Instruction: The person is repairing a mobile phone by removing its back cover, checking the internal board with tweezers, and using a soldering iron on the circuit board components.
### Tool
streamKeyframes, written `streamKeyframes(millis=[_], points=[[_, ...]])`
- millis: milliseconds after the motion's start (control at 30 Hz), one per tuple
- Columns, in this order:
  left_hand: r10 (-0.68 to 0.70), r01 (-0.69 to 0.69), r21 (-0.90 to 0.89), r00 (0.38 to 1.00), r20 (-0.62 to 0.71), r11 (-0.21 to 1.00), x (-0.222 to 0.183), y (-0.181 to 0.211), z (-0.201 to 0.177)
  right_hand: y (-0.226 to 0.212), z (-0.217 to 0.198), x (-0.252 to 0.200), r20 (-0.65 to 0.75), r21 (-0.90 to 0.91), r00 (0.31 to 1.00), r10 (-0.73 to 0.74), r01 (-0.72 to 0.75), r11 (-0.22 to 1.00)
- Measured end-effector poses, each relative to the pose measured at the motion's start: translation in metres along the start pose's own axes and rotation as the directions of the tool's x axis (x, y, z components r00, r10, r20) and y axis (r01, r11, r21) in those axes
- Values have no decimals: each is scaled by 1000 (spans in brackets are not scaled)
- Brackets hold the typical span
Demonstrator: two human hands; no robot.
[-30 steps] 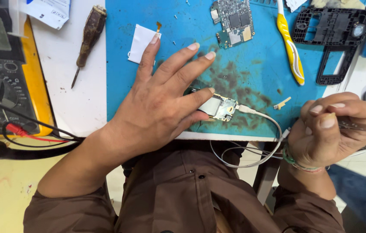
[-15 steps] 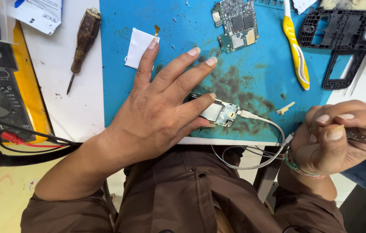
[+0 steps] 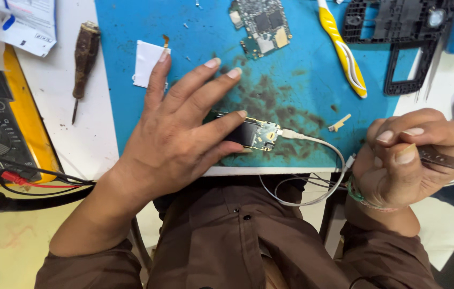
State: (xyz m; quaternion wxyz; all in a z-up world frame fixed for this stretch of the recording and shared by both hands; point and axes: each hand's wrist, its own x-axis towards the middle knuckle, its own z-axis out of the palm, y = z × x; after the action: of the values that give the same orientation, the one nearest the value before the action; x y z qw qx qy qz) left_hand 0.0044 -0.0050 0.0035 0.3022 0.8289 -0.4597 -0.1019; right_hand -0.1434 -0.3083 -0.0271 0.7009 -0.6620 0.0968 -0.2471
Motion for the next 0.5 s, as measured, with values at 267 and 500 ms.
streamKeyframes(millis=[267, 500], points=[[-51, 51, 24, 999, 6, 998, 5, 6, -1, -3, 1, -2, 50, 58, 999, 10, -12, 998], [14, -11, 76, 999, -42, 997, 4, 9, -1, 3, 4, -2, 23, 25, 999, -29, 28, 999]])
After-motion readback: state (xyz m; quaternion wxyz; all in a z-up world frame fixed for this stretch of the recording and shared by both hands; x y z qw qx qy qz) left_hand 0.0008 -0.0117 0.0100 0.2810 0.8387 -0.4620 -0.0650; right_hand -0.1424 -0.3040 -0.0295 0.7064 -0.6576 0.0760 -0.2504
